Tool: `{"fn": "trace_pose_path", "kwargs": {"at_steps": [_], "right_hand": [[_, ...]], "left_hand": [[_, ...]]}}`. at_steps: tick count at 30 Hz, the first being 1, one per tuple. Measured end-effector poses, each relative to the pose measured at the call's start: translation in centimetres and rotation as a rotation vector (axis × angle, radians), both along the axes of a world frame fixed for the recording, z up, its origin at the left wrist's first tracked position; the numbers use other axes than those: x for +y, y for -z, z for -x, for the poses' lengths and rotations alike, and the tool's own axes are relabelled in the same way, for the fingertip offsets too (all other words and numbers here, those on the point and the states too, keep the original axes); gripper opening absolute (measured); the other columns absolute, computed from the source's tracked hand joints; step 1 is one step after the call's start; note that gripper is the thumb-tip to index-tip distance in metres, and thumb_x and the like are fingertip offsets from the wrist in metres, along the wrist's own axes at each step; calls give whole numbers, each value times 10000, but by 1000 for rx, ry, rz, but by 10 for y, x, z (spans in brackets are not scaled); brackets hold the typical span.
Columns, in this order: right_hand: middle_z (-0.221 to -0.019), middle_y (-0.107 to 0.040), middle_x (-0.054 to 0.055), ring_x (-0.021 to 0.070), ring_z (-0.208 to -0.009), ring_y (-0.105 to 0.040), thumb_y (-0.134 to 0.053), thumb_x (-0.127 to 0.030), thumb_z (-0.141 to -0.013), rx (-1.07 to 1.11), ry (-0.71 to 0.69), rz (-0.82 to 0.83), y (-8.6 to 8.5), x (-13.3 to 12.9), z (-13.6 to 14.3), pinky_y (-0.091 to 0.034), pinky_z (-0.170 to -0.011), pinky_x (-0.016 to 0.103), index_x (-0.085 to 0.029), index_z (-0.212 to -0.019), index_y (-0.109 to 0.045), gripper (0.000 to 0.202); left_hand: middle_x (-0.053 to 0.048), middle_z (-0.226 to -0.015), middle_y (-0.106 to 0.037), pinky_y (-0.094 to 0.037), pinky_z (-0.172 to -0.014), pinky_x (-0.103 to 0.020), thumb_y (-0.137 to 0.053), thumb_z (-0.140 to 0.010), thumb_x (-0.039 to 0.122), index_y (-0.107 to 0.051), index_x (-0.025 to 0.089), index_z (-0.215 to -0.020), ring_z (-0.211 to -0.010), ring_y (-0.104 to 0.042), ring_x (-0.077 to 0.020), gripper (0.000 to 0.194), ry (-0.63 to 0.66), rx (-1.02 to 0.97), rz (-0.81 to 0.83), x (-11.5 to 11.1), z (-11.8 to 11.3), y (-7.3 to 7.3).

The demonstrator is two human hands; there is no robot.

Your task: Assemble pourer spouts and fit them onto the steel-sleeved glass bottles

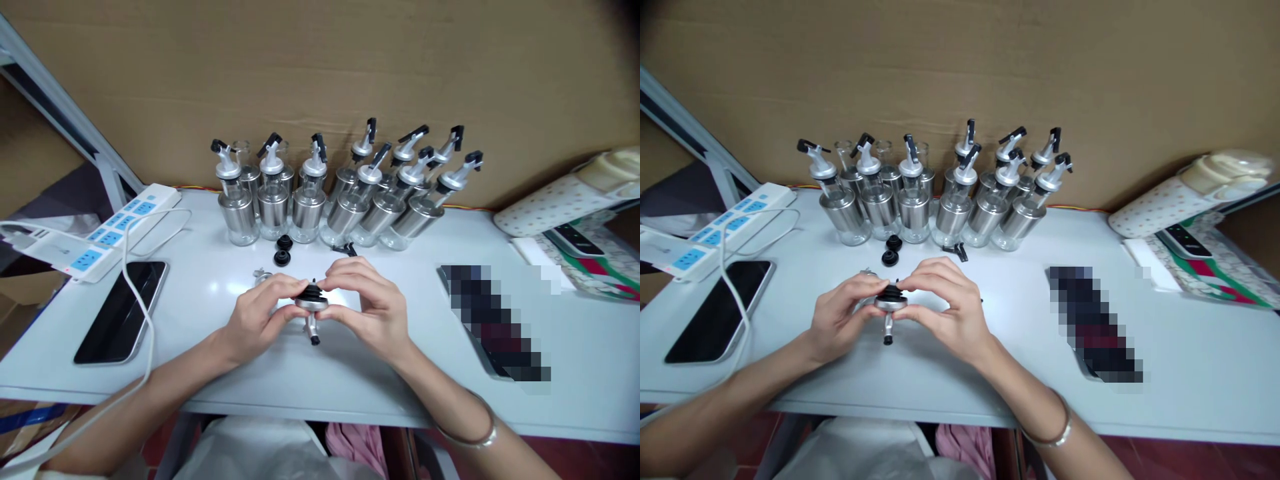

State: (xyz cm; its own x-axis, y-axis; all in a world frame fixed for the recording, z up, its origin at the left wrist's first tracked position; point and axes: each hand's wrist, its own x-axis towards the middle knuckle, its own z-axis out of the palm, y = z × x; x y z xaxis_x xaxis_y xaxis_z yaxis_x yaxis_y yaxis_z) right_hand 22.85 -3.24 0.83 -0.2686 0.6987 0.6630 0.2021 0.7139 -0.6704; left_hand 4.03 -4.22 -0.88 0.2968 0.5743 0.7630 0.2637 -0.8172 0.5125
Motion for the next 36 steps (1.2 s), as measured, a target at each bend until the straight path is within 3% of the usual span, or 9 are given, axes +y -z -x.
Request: {"fn": "trace_pose_path", "kwargs": {"at_steps": [6, 17, 25, 32, 36], "right_hand": [[-773, -708, 42, 203, -770, -650, -743, -393, -768, -9, -4, 13, 1, -1, -1, -527, -717, 366, -228, -887, -720, 205], [-981, -724, 42, 177, -908, -678, -713, -171, -811, 67, -37, 98, 9, -1, 0, -558, -813, 324, -288, -1071, -716, 284], [-907, -761, 43, 184, -822, -727, -669, -273, -841, 205, 5, 432, 5, -3, 3, -587, -735, 305, -223, -963, -713, 140], [-820, -750, 16, 162, -665, -723, -627, -326, -878, 309, -207, 622, 4, -2, 4, -576, -719, 323, -227, -1019, -671, 177], [-764, -725, 3, 144, -578, -694, -662, -363, -844, 354, -227, 696, 3, 0, 4, -575, -663, 302, -207, -920, -709, 180]], "left_hand": [[-86, -861, -707, -578, -694, -246, -535, -947, 269, -627, 161, -1061, -798, -688, -154, 182, 28, -22, 39, 1, 0, -2], [-75, -975, -659, -562, -787, -300, -643, -881, 236, -553, 226, -1208, -917, -638, -174, 339, -5, -96, 70, 5, -1, 10], [-65, -1035, -594, -549, -793, -302, -559, -931, 215, -499, 216, -1261, -882, -608, -147, 336, -59, 80, 35, 7, 2, 3], [-55, -985, -603, -537, -759, -281, -478, -972, 230, -534, 213, -1167, -910, -607, -154, 203, -81, 114, 20, 9, 3, 1], [-40, -928, -609, -527, -750, -270, -474, -977, 270, -531, 202, -1102, -852, -606, -145, 154, -36, 118, 66, 9, 3, 2]]}}
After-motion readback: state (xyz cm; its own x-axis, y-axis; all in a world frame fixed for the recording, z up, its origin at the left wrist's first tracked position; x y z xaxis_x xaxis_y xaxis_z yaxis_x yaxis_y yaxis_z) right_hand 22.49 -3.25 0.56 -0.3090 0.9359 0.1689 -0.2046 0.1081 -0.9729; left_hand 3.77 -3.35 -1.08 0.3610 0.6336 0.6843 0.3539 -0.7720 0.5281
